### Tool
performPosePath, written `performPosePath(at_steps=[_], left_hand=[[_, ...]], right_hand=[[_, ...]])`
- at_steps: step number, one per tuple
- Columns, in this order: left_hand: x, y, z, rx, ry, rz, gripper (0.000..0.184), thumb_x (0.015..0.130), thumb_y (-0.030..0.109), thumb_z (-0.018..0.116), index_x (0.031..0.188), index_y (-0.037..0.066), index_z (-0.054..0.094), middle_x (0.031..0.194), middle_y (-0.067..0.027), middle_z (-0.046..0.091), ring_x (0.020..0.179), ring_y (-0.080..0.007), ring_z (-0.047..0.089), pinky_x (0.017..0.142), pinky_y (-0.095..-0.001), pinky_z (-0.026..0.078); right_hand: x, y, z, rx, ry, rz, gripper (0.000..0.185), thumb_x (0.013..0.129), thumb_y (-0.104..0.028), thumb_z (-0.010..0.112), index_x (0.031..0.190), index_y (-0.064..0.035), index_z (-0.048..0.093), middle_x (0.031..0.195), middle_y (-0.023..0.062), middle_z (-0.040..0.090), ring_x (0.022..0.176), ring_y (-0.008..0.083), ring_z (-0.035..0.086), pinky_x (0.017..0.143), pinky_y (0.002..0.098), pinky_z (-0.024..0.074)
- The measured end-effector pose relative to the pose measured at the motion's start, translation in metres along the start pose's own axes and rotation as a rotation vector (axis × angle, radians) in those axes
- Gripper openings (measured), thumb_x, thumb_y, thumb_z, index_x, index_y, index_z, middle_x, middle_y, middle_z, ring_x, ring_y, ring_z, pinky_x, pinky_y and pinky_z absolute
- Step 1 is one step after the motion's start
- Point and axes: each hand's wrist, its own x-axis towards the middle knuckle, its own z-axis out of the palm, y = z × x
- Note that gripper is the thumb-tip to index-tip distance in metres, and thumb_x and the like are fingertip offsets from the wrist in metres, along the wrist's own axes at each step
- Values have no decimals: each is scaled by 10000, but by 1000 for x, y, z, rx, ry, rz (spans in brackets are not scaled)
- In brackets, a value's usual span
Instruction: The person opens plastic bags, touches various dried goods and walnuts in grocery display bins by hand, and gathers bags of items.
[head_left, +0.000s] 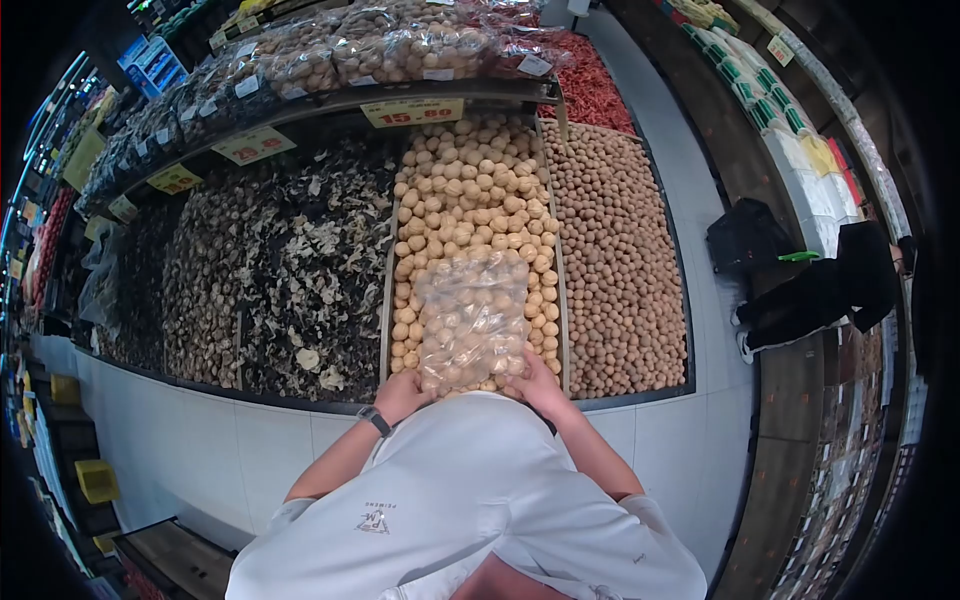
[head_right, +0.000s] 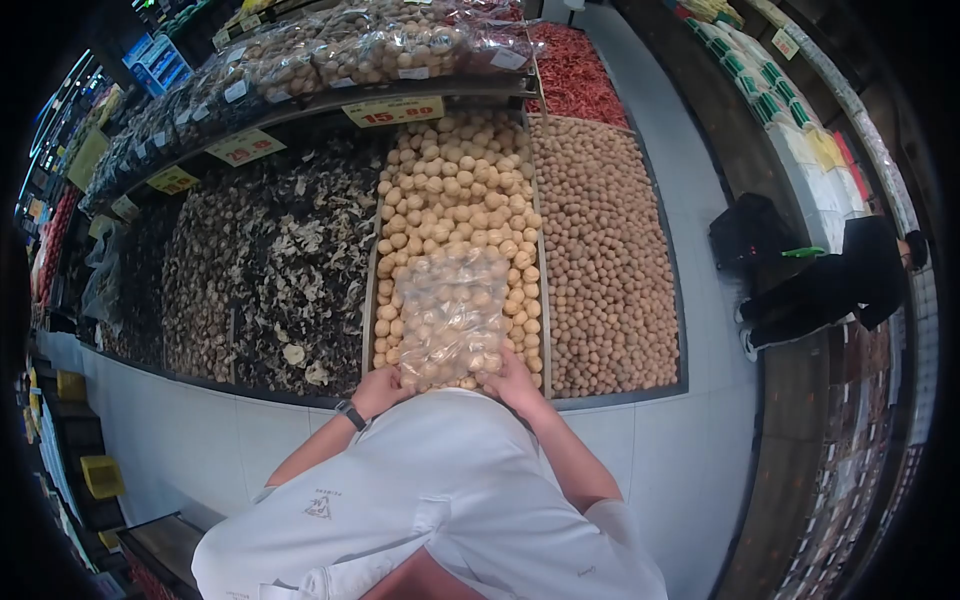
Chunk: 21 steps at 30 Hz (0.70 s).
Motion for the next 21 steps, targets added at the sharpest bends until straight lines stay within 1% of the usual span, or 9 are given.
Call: performPosePath(at_steps=[2,6,9,11,12,14,15,17,21], left_hand=[[-2,6,-4,152,-54,-5,393,757,398,800,785,29,670,707,-138,670,658,-297,652,629,-396,517],[5,-23,16,169,-41,15,355,789,385,771,795,36,704,722,-140,680,652,-288,653,630,-385,514],[8,-34,23,144,-10,43,336,794,357,755,772,29,688,736,-159,683,674,-320,663,630,-405,515],[7,-32,22,78,-18,58,253,839,269,721,788,23,693,725,-143,686,635,-280,662,617,-373,513],[9,-39,25,79,-17,59,253,839,269,721,788,23,693,725,-143,686,635,-280,662,617,-373,513],[15,-57,35,-322,1,91,197,882,180,677,789,6,681,702,-101,685,603,-185,641,597,-332,503],[14,-52,31,-321,1,91,197,882,180,677,789,6,681,702,-101,685,603,-185,641,597,-332,503],[7,-28,12,-441,-11,3,209,925,138,637,770,-2,640,671,-35,647,591,-105,585,574,-290,483],[5,-9,-9,-545,-55,-79,230,944,160,631,766,18,602,684,4,613,596,-80,548,570,-268,467]], right_hand=[[4,12,-6,-63,90,39,652,919,18,611,1500,-51,323,1019,54,635,774,90,579,612,232,468],[6,17,-7,-88,135,48,654,932,-6,605,1507,-5,295,892,52,646,725,89,568,597,231,462],[1,2,-2,-123,147,41,648,944,-37,602,1505,19,283,794,47,635,692,88,560,589,222,451],[1,-2,-2,-127,118,-8,643,946,-51,599,1504,14,287,791,46,635,673,83,551,581,212,436],[4,0,-5,-126,118,-10,643,946,-51,599,1504,14,287,791,46,635,673,83,551,581,212,436],[12,9,-11,-102,154,-50,595,930,-29,549,1484,5,335,819,50,634,663,84,556,543,220,424],[10,4,-9,-102,154,-51,595,930,-29,549,1484,5,335,819,50,634,663,84,556,543,220,424],[5,-11,-6,-38,183,-37,597,916,-20,544,1480,0,351,789,44,631,653,77,549,560,216,423],[17,-8,-15,-143,172,-122,602,911,-21,545,1481,1,355,765,43,632,651,74,549,579,213,422]])
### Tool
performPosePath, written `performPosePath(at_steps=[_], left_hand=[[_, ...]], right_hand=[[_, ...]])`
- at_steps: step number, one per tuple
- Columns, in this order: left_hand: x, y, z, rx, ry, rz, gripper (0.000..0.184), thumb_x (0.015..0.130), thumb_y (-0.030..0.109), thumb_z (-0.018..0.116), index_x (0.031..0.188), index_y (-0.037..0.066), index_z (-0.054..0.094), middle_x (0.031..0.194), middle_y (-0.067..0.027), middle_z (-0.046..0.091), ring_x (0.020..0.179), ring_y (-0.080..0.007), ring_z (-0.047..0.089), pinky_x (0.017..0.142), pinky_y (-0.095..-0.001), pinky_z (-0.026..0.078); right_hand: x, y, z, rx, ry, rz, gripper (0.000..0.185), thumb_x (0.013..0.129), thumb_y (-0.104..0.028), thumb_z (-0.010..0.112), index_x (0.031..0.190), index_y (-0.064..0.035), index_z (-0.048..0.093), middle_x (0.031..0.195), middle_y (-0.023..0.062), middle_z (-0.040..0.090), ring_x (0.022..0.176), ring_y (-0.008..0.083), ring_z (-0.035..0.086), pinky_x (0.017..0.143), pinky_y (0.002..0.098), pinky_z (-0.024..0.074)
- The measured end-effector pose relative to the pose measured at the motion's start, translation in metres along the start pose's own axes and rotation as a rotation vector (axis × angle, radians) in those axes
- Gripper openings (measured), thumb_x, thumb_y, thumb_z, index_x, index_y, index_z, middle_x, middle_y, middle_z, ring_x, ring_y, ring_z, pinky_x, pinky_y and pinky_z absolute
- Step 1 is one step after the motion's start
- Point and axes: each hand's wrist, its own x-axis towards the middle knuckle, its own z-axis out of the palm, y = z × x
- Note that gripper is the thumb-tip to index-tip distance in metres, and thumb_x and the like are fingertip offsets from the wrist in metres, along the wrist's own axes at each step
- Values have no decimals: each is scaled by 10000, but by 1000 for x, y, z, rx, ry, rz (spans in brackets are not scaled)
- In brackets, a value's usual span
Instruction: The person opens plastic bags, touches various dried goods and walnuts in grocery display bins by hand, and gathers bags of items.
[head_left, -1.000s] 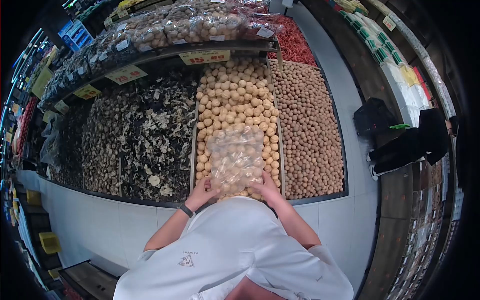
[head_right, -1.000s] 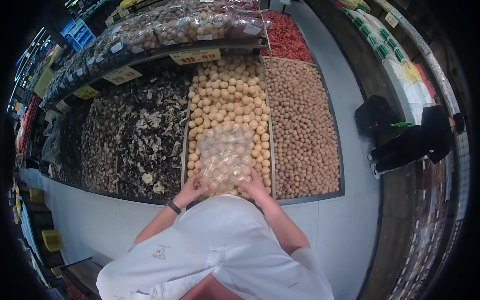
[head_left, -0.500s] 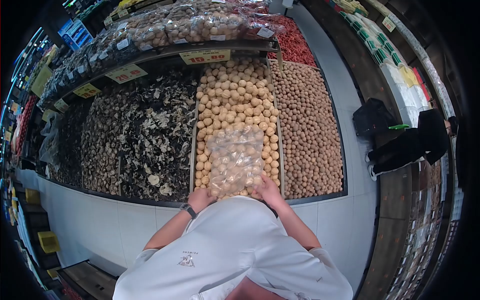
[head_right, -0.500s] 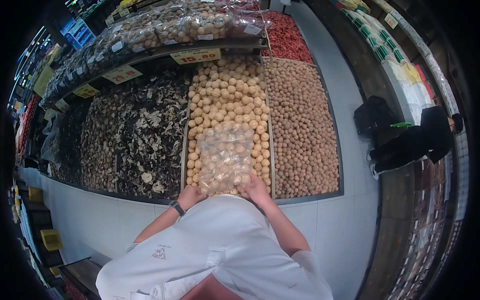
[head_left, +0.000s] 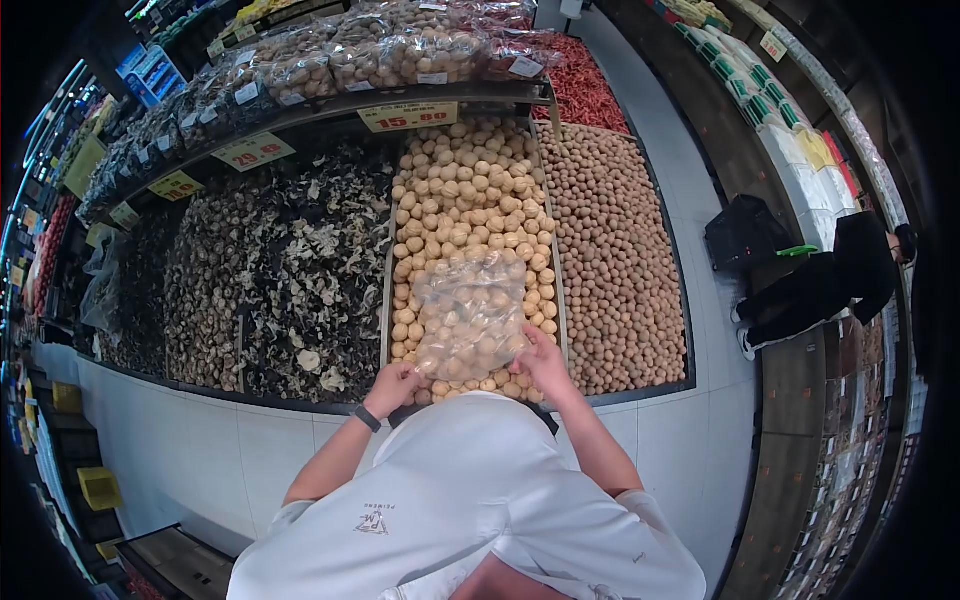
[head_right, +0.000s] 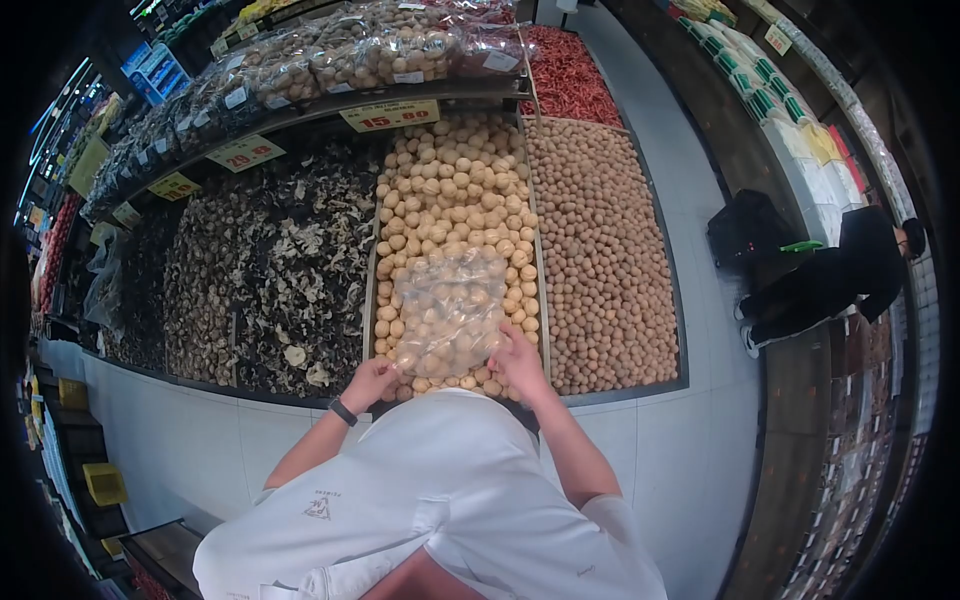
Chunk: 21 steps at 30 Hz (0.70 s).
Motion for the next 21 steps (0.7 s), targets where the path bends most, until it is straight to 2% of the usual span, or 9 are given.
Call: performPosePath(at_steps=[2,3,6,8,12,15,21], left_hand=[[5,-6,-4,-21,0,97,182,950,157,639,807,44,632,723,27,621,659,-44,554,577,-209,432],[6,-3,-6,-20,0,98,182,950,157,639,807,44,632,723,27,621,659,-44,554,577,-209,432],[4,11,-13,-163,7,37,176,953,150,637,796,75,607,707,30,604,640,-46,550,561,-204,410],[-2,31,-21,-356,-37,-84,169,961,155,619,806,88,616,674,38,565,585,-36,489,532,-184,377],[0,64,-41,-526,-28,61,170,992,166,589,835,101,595,689,43,559,588,-48,490,539,-186,378],[0,111,-54,-540,-20,163,182,1002,187,579,840,105,577,682,41,548,583,-53,477,555,-192,378],[11,192,-72,-558,-26,312,177,998,183,582,841,104,560,674,50,523,589,-47,473,556,-192,376]], right_hand=[[-1,-6,0,26,-20,-42,607,909,-21,545,1485,0,353,761,41,638,652,73,551,598,215,425],[-2,-10,0,27,-20,-43,607,909,-21,545,1485,0,353,761,41,638,652,73,551,598,215,425],[-7,-23,1,67,-28,-48,587,908,-8,541,1472,6,380,766,35,639,661,76,556,601,211,421],[-8,-30,-1,107,-29,-27,516,908,7,532,1419,10,460,767,24,637,659,75,550,602,203,413],[5,-44,-14,199,-36,-51,424,909,18,530,1332,8,548,765,20,636,651,69,543,593,197,404],[12,-80,-19,243,-31,-154,309,920,17,530,1218,4,610,767,15,634,641,55,533,577,186,384],[27,-148,-23,286,-7,-282,228,930,-6,530,1134,22,627,754,12,620,653,56,533,573,187,385]])
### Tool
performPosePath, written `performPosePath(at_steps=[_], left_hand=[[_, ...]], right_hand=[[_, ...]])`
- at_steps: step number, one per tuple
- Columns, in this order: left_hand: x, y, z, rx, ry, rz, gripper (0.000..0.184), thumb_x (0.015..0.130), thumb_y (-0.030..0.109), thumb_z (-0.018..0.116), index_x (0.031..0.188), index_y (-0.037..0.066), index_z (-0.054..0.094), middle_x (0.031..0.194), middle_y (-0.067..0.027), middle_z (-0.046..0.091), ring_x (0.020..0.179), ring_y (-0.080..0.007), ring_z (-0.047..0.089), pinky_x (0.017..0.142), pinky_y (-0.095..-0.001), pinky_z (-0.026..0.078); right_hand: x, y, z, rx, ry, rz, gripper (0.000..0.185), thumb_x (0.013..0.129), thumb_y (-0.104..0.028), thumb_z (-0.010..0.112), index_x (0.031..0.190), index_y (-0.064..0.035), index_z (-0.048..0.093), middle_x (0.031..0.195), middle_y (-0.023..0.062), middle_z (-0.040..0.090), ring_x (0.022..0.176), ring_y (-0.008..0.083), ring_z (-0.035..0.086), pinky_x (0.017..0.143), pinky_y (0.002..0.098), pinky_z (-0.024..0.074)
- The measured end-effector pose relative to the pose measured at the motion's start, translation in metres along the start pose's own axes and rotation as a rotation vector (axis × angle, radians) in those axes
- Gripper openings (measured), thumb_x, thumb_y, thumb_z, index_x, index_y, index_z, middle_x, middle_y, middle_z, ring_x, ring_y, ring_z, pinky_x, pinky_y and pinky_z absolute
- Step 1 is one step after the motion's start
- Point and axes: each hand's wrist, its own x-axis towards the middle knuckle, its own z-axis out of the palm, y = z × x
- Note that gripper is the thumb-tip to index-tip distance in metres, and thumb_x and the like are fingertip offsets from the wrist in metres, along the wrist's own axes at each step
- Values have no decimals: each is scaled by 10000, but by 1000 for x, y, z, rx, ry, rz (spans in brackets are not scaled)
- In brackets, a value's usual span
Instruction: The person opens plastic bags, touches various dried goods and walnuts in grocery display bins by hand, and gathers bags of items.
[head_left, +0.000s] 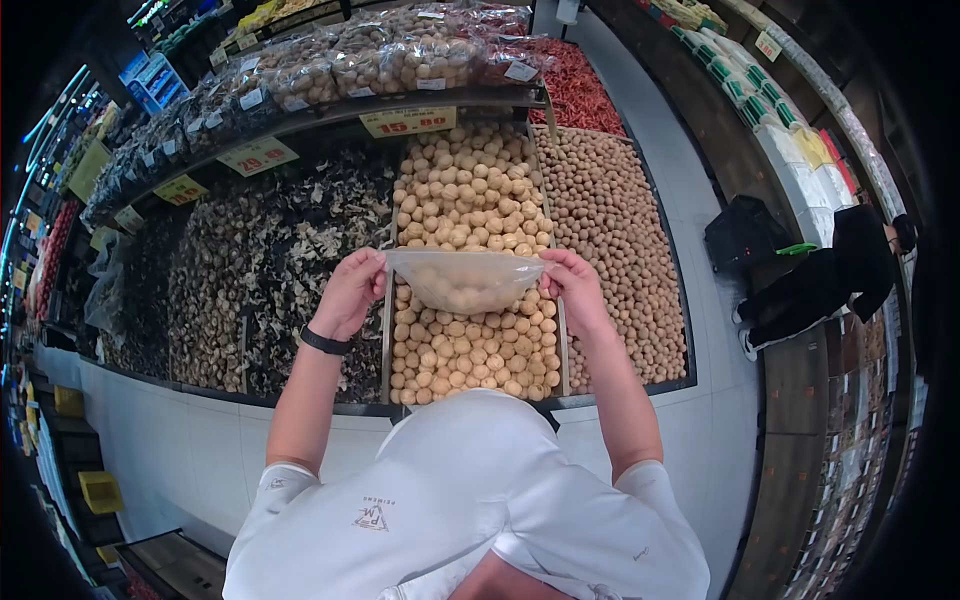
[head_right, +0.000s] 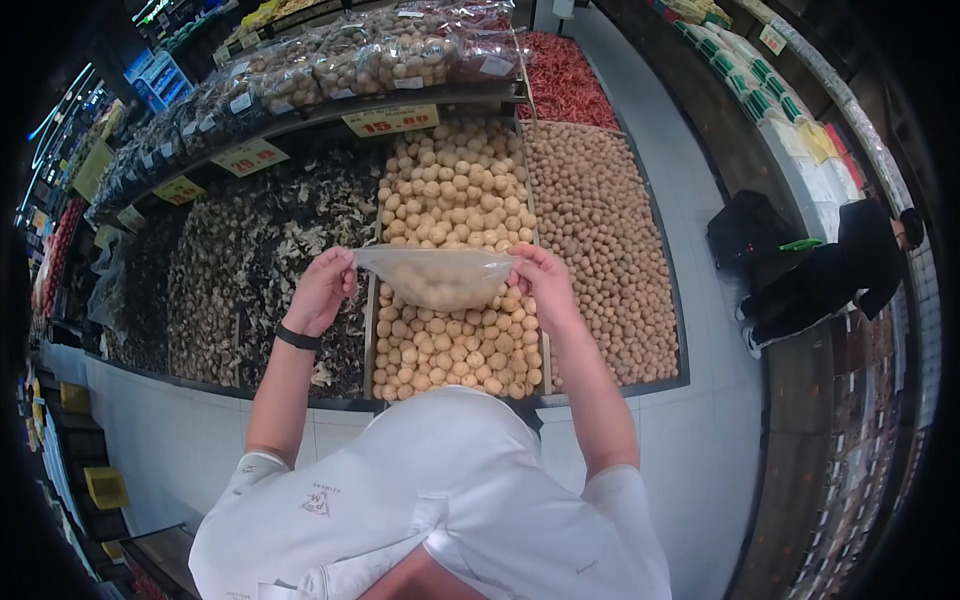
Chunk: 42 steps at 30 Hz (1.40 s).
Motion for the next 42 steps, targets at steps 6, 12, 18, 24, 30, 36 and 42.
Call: performPosePath(at_steps=[6,12,18,24,30,36,42], left_hand=[[12,31,8,-110,-86,119,169,1000,180,580,849,106,557,692,51,530,597,-49,485,567,-203,393],[14,44,15,-168,-138,209,142,1011,185,560,890,111,555,712,37,548,630,-72,498,611,-231,408],[20,44,20,-229,-183,319,168,1021,190,548,881,96,550,738,14,539,705,-106,497,699,-264,414],[24,36,28,-275,-199,348,184,1019,208,559,872,97,552,774,13,550,736,-110,498,748,-274,420],[25,25,52,-222,-353,268,161,1019,207,559,901,99,576,833,10,587,811,-120,544,812,-295,442],[37,12,43,69,-505,231,176,1021,255,556,1000,93,621,967,-7,644,937,-113,584,892,-303,454],[62,-110,-34,471,137,22,485,1029,339,529,1416,56,456,1344,-84,513,1264,-187,473,1095,-323,356]], right_hand=[[8,-41,5,70,-10,-134,183,953,-40,554,1118,-13,627,814,-4,633,694,46,562,601,180,415],[9,-56,12,89,-6,-221,189,960,-53,558,1132,-17,629,838,-7,646,740,51,591,656,183,452],[7,-52,27,1,52,-341,255,951,-89,587,1191,-4,603,818,14,639,735,74,560,694,201,444],[9,-8,31,-386,-60,-240,680,868,-209,731,1402,41,391,911,40,632,822,100,590,765,247,482],[9,18,69,-1052,-212,-159,786,792,-371,786,1344,84,460,927,92,646,848,215,642,750,331,517],[38,56,70,-1056,48,-165,473,833,-410,720,1013,27,700,825,158,706,831,300,696,771,419,531],[66,55,5,-679,340,-163,383,857,-307,732,998,48,694,871,169,717,832,257,694,770,359,521]])
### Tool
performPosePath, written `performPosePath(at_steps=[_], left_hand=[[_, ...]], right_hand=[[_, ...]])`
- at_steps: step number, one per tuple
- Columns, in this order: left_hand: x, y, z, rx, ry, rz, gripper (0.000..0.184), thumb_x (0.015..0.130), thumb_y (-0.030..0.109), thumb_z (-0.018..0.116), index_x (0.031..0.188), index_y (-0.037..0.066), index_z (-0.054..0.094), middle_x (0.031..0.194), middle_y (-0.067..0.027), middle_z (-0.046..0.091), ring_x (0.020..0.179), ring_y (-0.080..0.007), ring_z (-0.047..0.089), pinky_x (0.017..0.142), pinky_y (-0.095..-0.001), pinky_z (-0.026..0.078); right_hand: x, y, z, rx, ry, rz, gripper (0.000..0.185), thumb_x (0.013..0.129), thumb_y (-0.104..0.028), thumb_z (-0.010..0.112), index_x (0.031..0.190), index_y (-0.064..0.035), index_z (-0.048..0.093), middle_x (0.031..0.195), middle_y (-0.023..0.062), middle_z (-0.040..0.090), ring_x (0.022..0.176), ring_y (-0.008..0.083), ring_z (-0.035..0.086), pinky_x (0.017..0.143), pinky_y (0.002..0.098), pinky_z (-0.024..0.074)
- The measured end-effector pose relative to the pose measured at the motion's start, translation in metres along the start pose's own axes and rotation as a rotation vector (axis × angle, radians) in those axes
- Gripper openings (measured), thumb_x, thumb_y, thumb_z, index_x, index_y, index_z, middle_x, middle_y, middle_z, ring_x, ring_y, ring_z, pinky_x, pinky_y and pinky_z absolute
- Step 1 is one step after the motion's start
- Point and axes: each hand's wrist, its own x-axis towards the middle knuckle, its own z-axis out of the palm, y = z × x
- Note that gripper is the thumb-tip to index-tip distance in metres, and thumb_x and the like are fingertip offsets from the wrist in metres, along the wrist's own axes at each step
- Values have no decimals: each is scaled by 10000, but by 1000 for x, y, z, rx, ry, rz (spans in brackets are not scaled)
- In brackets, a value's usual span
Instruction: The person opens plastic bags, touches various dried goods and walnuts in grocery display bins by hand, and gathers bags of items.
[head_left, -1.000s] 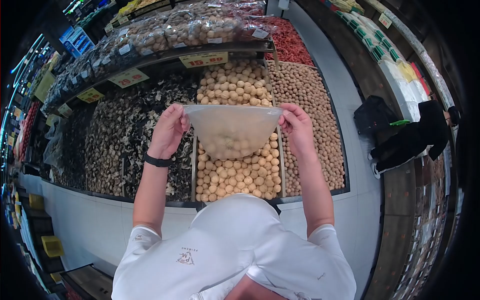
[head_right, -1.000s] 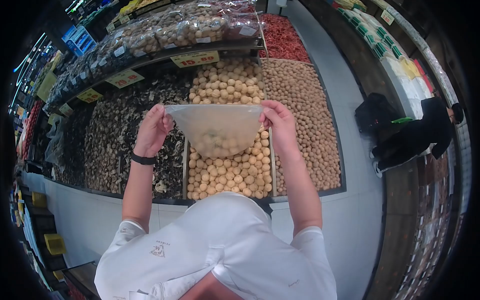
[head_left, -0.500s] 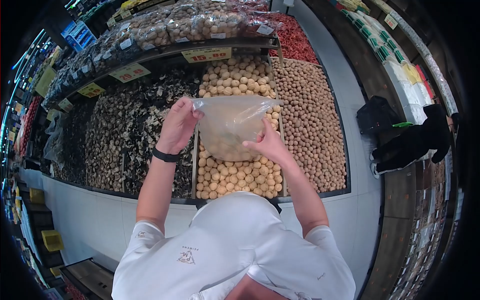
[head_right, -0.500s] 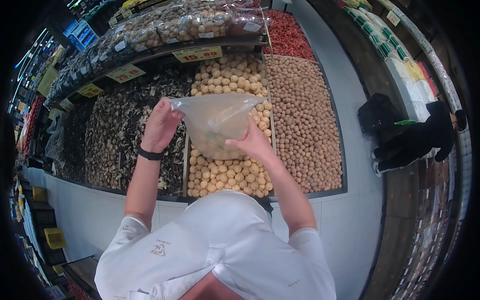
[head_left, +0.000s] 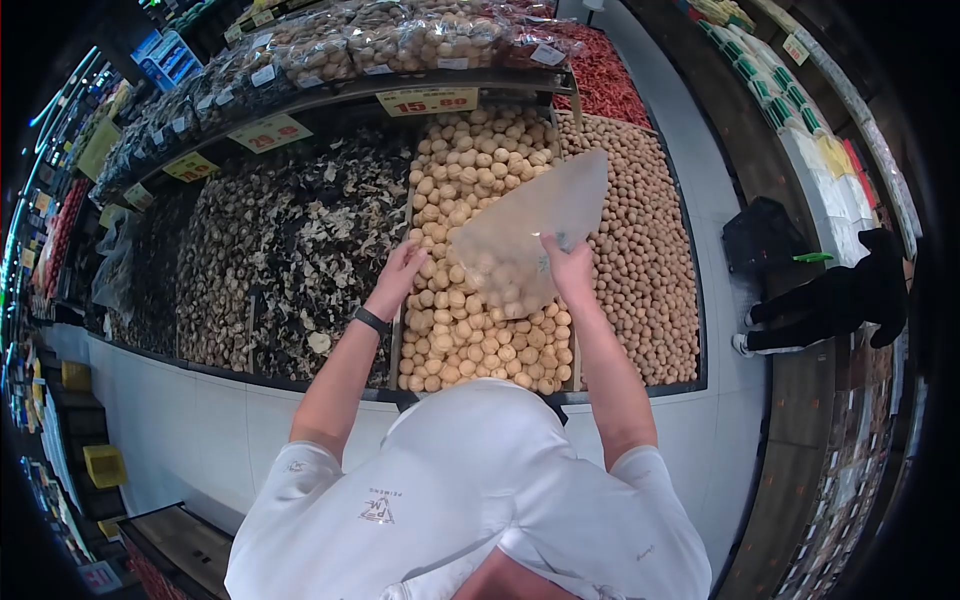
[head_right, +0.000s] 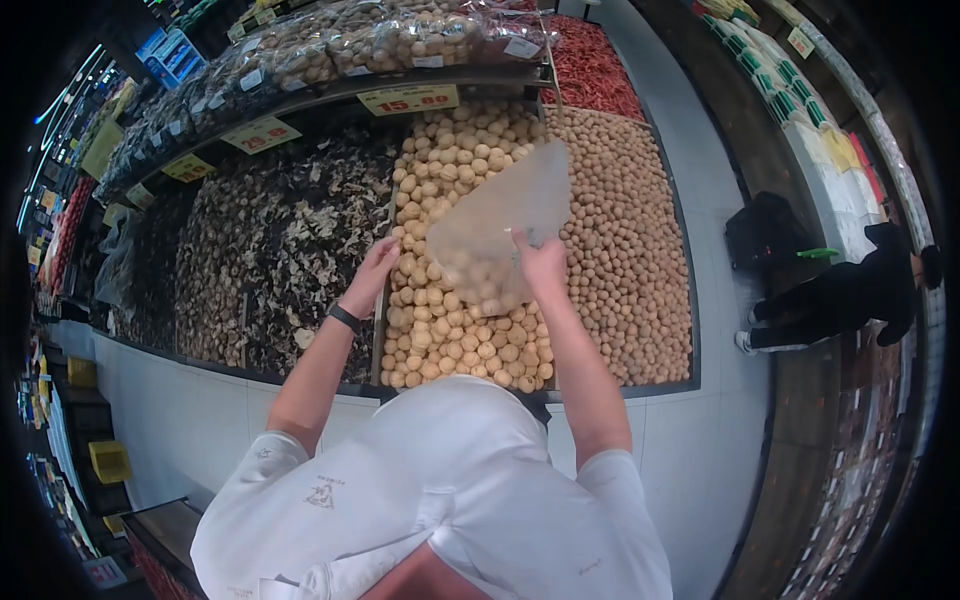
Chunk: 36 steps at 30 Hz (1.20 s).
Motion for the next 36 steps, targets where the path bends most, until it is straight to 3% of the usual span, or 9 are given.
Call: performPosePath(at_steps=[3,6,19,22,28,31,33,34,36], left_hand=[[-13,-37,20,136,72,-54,565,1044,395,455,1480,45,374,1499,-150,374,1409,-258,333,1168,-354,255],[-9,-70,30,193,117,111,602,1037,425,450,1492,42,356,1487,-160,331,1356,-298,373,1156,-358,269],[-19,-57,20,80,80,159,482,1034,351,490,1377,13,483,1396,-146,408,1286,-256,426,1105,-340,335],[-16,-56,13,36,73,69,445,1051,311,458,1390,24,479,1439,-115,393,1293,-229,436,1124,-332,308],[-27,-28,8,-59,95,109,479,1011,346,545,1362,26,484,1387,-138,387,1260,-239,452,1078,-349,380],[-44,10,11,-73,68,171,624,958,321,636,1454,50,370,1440,-132,338,1340,-251,392,1115,-375,362],[-54,29,13,-55,53,322,880,856,305,753,1526,85,227,1487,-127,291,1408,-277,313,1153,-399,326],[-64,47,14,-40,37,311,1065,784,394,804,1551,68,141,1589,-158,193,1482,-292,199,1179,-419,267],[-71,53,16,47,33,414,1089,761,405,819,1545,51,151,1578,-174,202,1474,-302,207,1174,-426,275]], right_hand=[[1,-1,-9,184,78,-46,379,872,-274,732,1002,79,678,889,168,719,827,226,687,772,345,510],[-2,-16,-14,214,56,-67,335,882,-232,727,1002,76,674,908,146,717,839,200,672,773,333,509],[0,-78,-33,435,73,-140,352,890,-172,731,1127,68,628,1078,103,672,953,163,623,845,300,492],[3,-82,-37,476,67,-132,355,895,-162,725,1140,69,614,1087,108,666,956,170,623,851,304,492],[-3,-90,-38,492,77,-106,400,896,-144,721,1204,54,562,1134,109,638,1002,174,602,878,311,485],[-14,-90,-30,518,-7,-126,406,892,-136,721,1217,40,555,1131,102,631,1014,175,595,886,316,483],[-27,-90,-23,559,-103,-145,402,889,-133,720,1216,35,557,1123,97,630,1014,175,594,889,320,484],[-35,-89,-18,516,-197,-129,392,886,-126,715,1207,37,561,1112,93,632,1007,174,596,891,324,485],[-51,-94,-8,478,-318,-122,382,883,-120,710,1199,40,565,1101,89,634,1000,174,598,894,327,486]])
